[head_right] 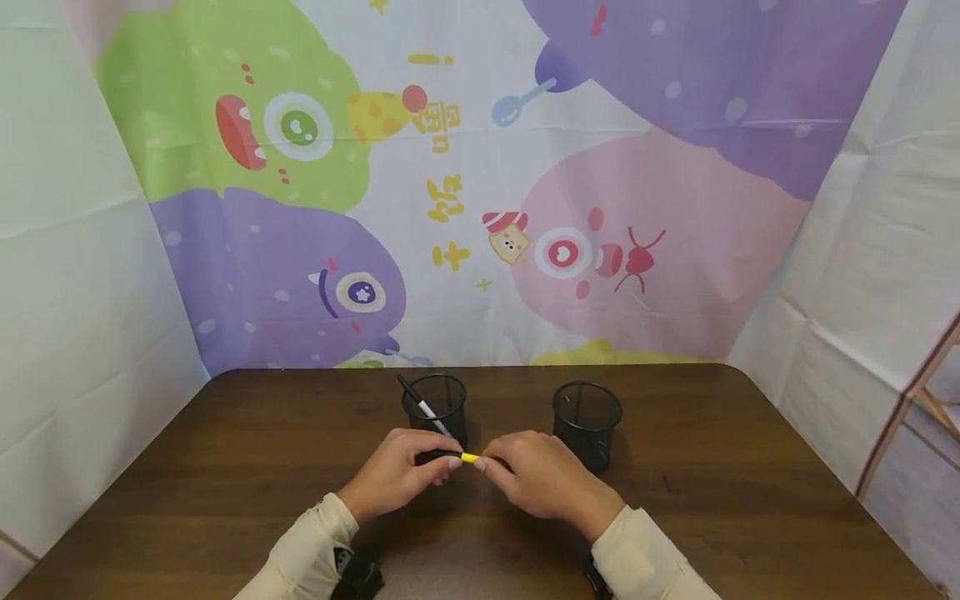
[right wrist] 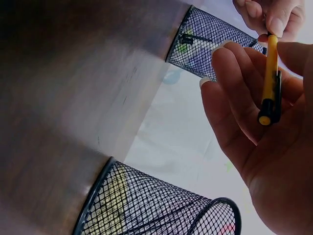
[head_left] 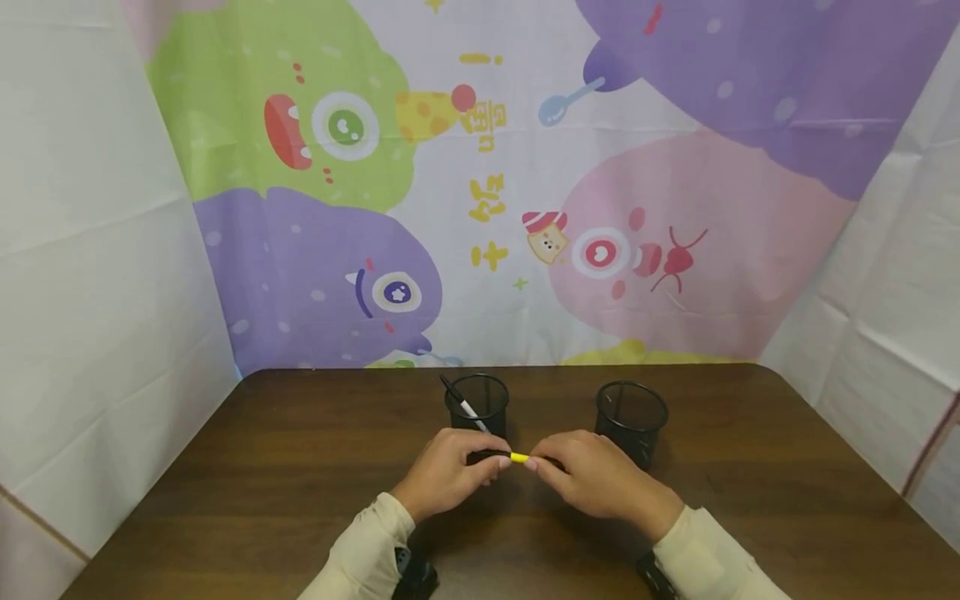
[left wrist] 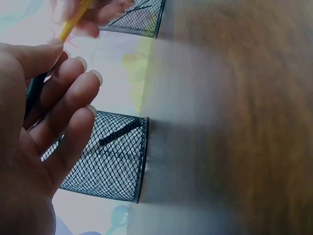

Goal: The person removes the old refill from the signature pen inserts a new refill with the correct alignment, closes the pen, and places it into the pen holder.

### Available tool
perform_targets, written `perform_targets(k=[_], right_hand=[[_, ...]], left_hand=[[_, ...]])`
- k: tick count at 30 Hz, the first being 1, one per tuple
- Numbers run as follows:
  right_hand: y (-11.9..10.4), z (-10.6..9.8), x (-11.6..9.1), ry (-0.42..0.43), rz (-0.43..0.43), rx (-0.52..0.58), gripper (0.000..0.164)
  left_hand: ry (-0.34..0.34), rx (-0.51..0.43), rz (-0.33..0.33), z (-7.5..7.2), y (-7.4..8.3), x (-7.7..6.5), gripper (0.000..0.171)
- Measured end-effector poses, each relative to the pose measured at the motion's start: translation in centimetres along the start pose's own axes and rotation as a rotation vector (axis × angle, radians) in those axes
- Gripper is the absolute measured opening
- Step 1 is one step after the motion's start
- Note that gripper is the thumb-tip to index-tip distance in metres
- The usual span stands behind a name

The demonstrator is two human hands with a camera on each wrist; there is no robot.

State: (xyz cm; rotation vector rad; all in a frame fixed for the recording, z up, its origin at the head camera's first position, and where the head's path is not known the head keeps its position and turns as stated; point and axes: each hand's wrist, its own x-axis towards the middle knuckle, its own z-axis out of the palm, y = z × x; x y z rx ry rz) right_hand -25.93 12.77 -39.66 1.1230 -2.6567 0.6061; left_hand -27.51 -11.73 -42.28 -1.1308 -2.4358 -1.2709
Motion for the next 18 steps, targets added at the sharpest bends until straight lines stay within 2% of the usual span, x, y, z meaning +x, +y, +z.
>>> perform_targets(k=[5,11,18], right_hand=[[0.05,0.05,0.13,0.021,-0.008,-0.031,0.021],[-0.01,0.16,0.16,0.02,0.021,-0.035,0.011],[-0.08,0.05,0.14,0.031,0.028,-0.02,0.011]], left_hand=[[0.006,0.026,-0.01,-0.05,0.02,0.1,0.011],[-0.012,0.015,-0.025,-0.04,0.1,0.07,0.014],[-0.02,-0.003,-0.033,-0.03,0.14,0.05,0.013]])
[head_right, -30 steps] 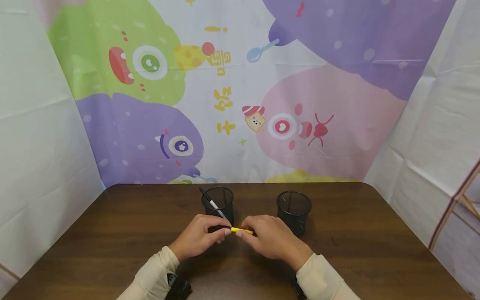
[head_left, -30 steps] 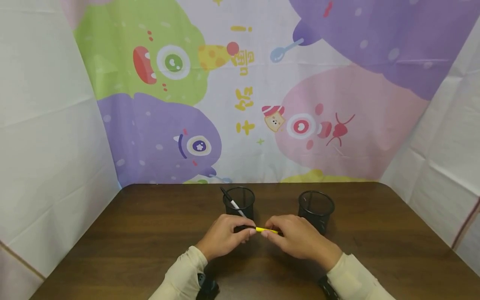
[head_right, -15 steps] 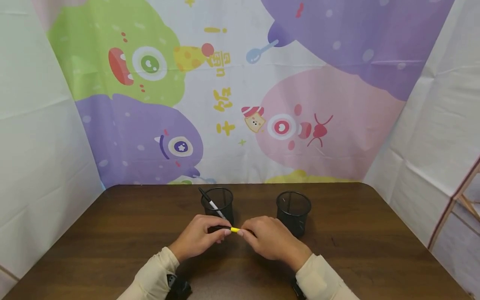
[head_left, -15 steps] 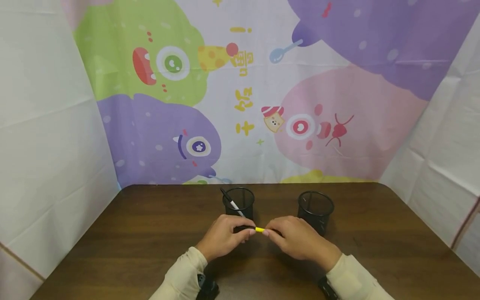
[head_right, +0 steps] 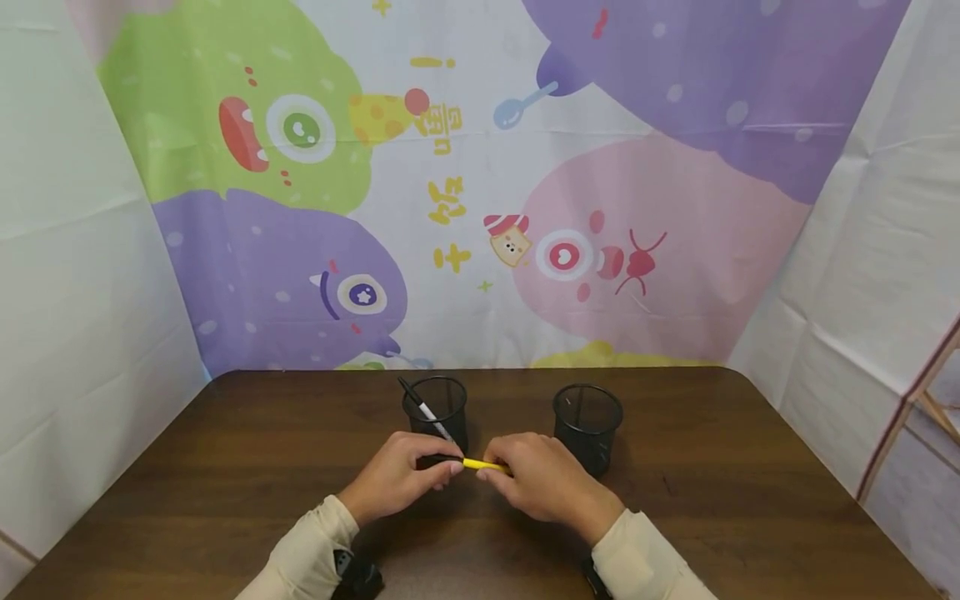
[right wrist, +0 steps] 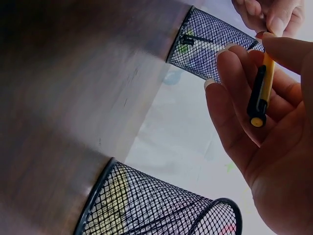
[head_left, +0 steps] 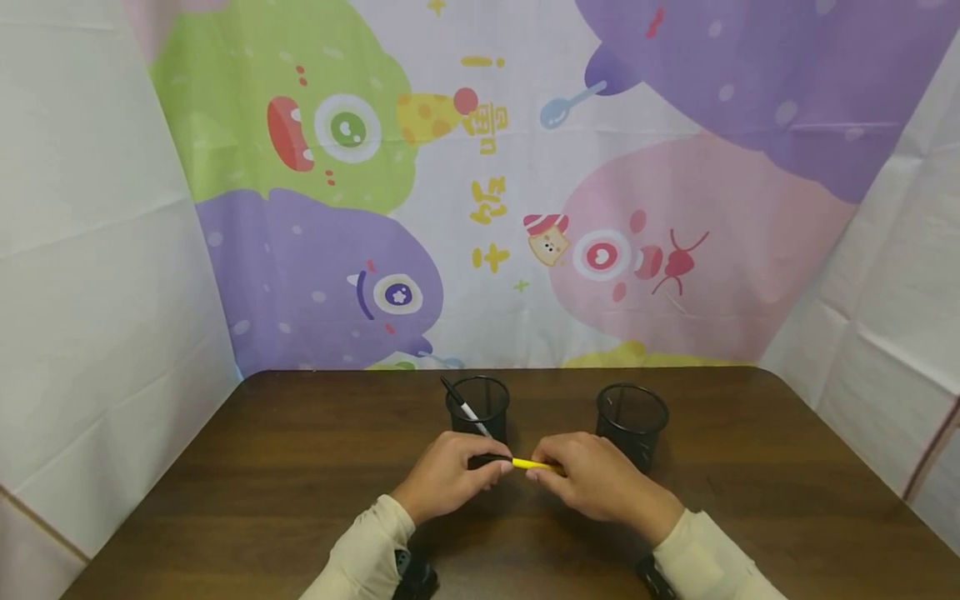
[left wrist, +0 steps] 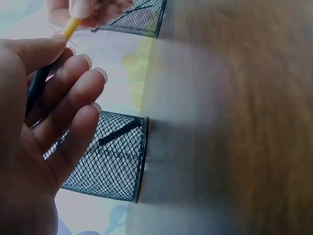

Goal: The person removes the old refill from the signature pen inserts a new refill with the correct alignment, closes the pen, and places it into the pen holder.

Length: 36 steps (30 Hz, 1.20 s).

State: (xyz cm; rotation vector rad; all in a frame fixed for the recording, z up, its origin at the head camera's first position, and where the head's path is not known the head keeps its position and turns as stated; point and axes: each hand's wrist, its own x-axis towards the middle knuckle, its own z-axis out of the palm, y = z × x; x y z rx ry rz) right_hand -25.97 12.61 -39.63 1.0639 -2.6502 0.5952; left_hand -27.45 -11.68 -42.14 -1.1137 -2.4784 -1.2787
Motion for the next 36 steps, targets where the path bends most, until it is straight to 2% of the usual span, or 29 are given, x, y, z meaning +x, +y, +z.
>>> perform_targets(k=[11,17,23,28,33,36], right_hand=[[0.25,0.15,-0.13,0.016,-0.01,-0.021,0.018],[0.16,0.12,-0.11,0.015,-0.007,-0.014,0.014],[0.02,0.12,-0.06,0.009,-0.003,-0.015,0.009],[-0.02,0.04,-0.02,0.019,-0.015,-0.019,0.007],[0.03,0.09,-0.04,0.028,-0.016,-0.028,0.007],[0.02,0.16,-0.09,0.026,-0.016,-0.026,0.007]], left_hand=[[0.002,-0.021,0.008,0.05,-0.09,0.04,0.012],[0.0,-0.035,-0.024,0.15,-0.11,0.01,0.009],[-0.002,-0.03,-0.008,0.13,-0.26,-0.03,0.016],[-0.003,-0.04,-0.011,0.08,-0.24,-0.06,0.012],[0.018,-0.016,-0.008,0.1,-0.21,-0.06,0.009],[0.038,0.03,0.0,0.13,-0.17,-0.15,0.009]])
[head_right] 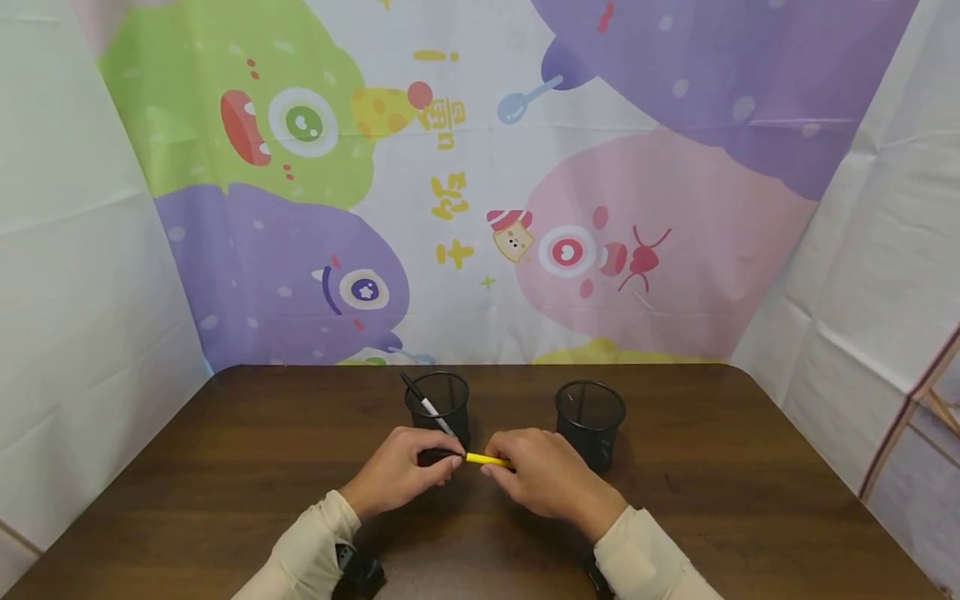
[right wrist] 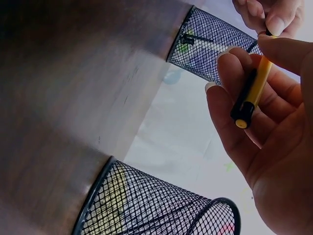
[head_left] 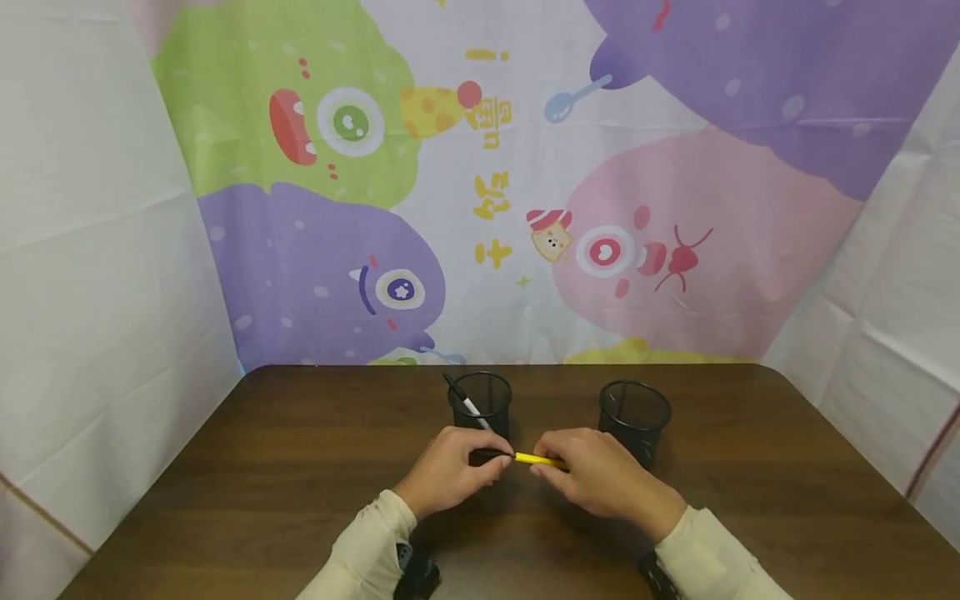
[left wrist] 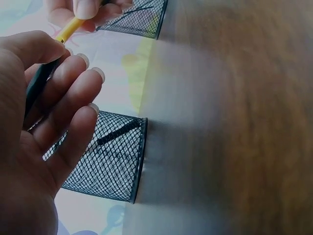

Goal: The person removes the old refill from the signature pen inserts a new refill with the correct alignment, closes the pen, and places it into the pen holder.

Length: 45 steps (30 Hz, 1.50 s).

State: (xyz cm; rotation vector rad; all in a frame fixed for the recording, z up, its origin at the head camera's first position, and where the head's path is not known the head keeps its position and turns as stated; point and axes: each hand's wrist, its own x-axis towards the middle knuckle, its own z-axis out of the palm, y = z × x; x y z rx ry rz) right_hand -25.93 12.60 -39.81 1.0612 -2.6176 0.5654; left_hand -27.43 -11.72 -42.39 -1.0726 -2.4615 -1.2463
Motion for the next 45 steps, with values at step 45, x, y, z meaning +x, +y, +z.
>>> perform_targets(k=[45], right_hand=[[0.37,-0.44,-0.07,-0.024,0.014,-0.058,0.005]], left_hand=[[0.009,-0.051,-0.013,-0.22,-0.42,-0.03,0.008]])
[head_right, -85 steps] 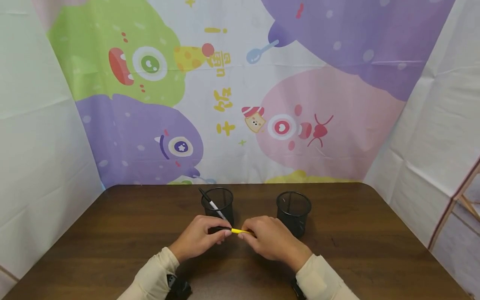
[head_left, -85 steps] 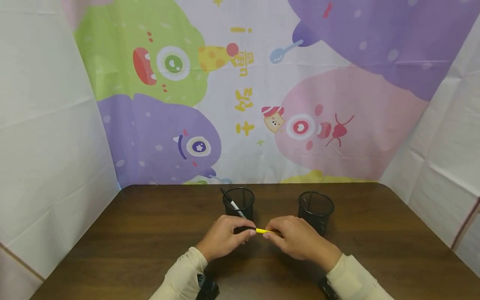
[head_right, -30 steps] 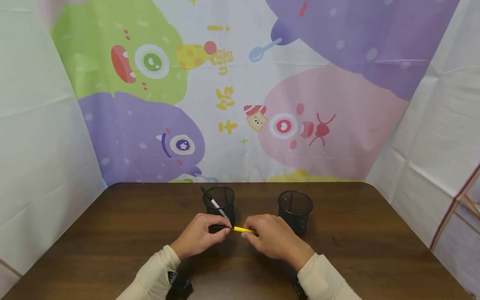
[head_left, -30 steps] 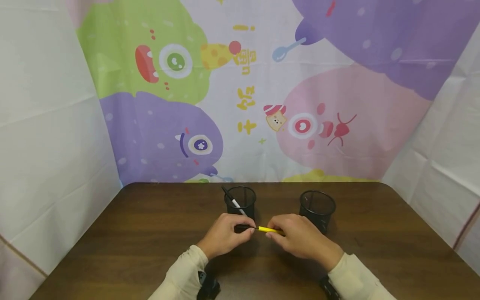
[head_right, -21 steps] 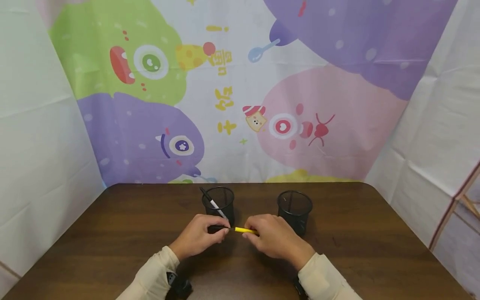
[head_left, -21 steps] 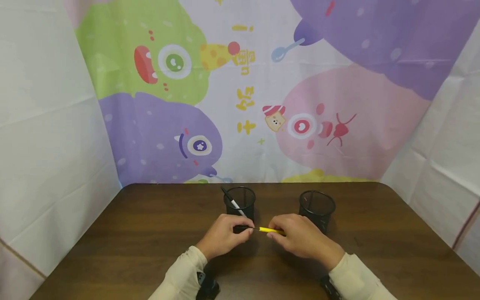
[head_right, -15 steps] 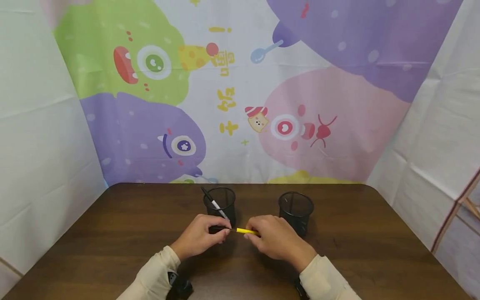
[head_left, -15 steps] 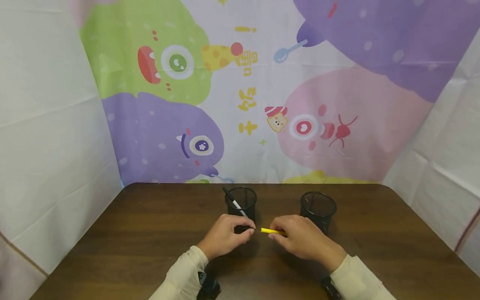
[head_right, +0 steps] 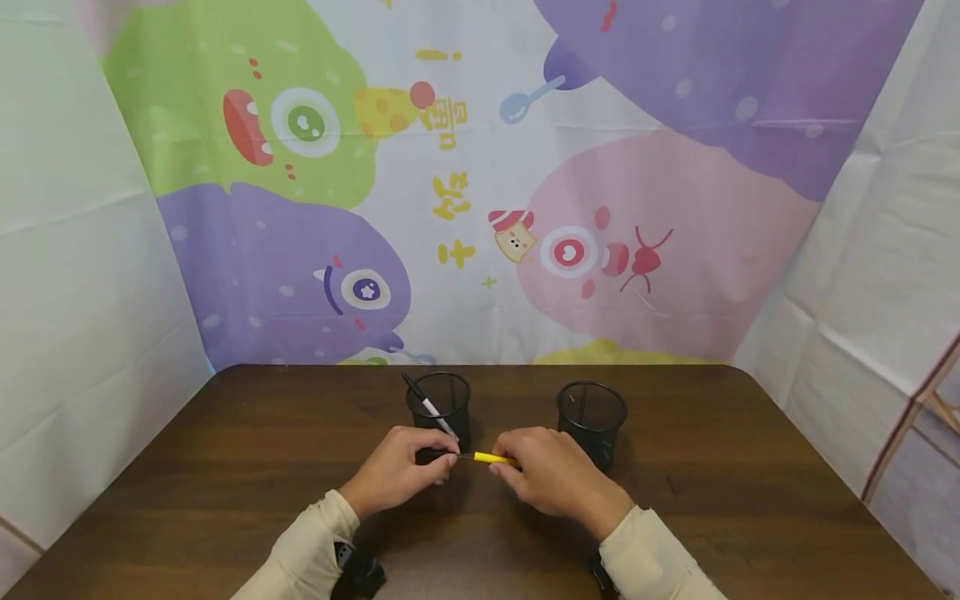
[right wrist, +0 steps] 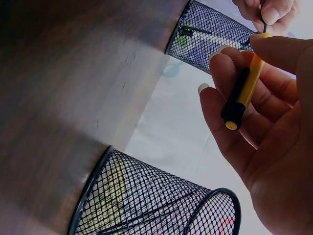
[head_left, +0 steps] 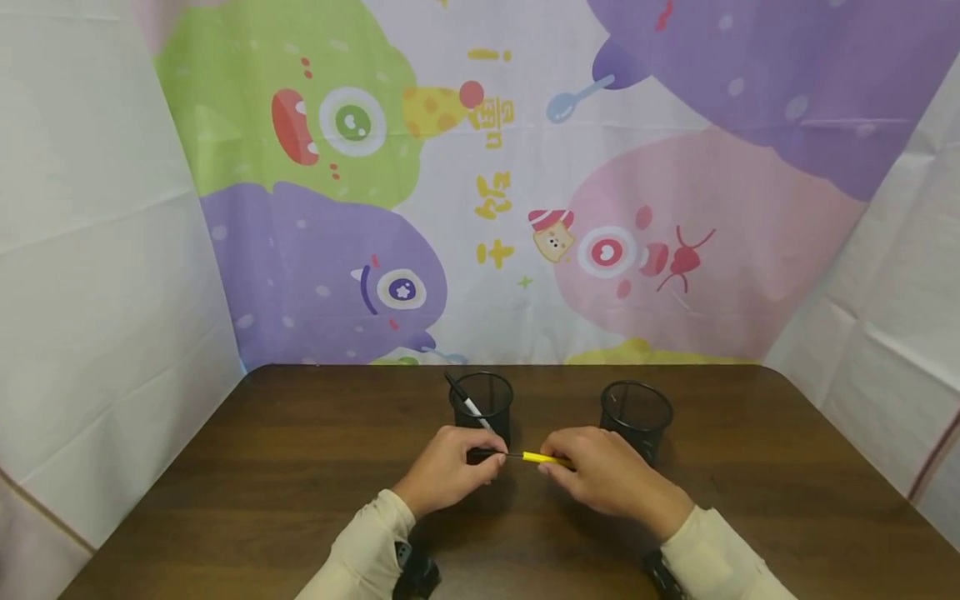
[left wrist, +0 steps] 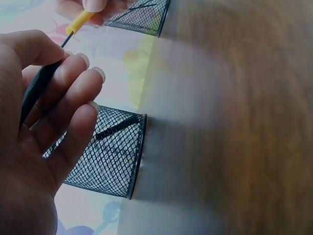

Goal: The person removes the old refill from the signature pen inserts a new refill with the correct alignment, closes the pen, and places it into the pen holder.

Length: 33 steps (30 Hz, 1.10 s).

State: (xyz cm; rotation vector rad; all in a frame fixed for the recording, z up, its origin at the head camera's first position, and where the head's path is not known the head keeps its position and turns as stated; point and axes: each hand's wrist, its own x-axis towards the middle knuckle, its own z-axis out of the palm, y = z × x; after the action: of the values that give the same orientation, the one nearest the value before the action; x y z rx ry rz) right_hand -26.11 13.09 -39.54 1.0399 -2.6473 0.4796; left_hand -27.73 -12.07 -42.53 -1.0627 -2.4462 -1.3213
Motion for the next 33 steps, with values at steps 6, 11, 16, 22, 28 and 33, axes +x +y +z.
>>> perform_targets(k=[6,11,16,22,28,33], right_hand=[[-0.01,0.09,-0.12,-0.007,0.009,0.001,0.007],[0.07,0.01,-0.25,0.006,0.005,-0.014,0.008],[0.11,-0.09,-0.2,0.013,-0.008,-0.014,0.009],[-0.05,-0.15,-0.13,-0.009,0.003,-0.024,0.011],[-0.22,-0.38,-0.27,-0.02,0.011,-0.03,0.014],[-0.16,-0.69,-0.27,-0.025,0.015,-0.043,0.015]], left_hand=[[0.003,0.002,0.017,0.0,-0.05,-0.16,0.007],[0.008,-0.006,0.023,-0.07,-0.01,-0.18,0.007],[0.017,-0.01,0.017,-0.13,-0.08,-0.13,0.007],[0.024,-0.002,0.002,-0.23,-0.16,-0.24,0.007],[0.016,-0.024,0.0,-0.11,-0.12,-0.39,0.007],[0.027,-0.027,0.015,-0.15,-0.06,-0.18,0.007]])
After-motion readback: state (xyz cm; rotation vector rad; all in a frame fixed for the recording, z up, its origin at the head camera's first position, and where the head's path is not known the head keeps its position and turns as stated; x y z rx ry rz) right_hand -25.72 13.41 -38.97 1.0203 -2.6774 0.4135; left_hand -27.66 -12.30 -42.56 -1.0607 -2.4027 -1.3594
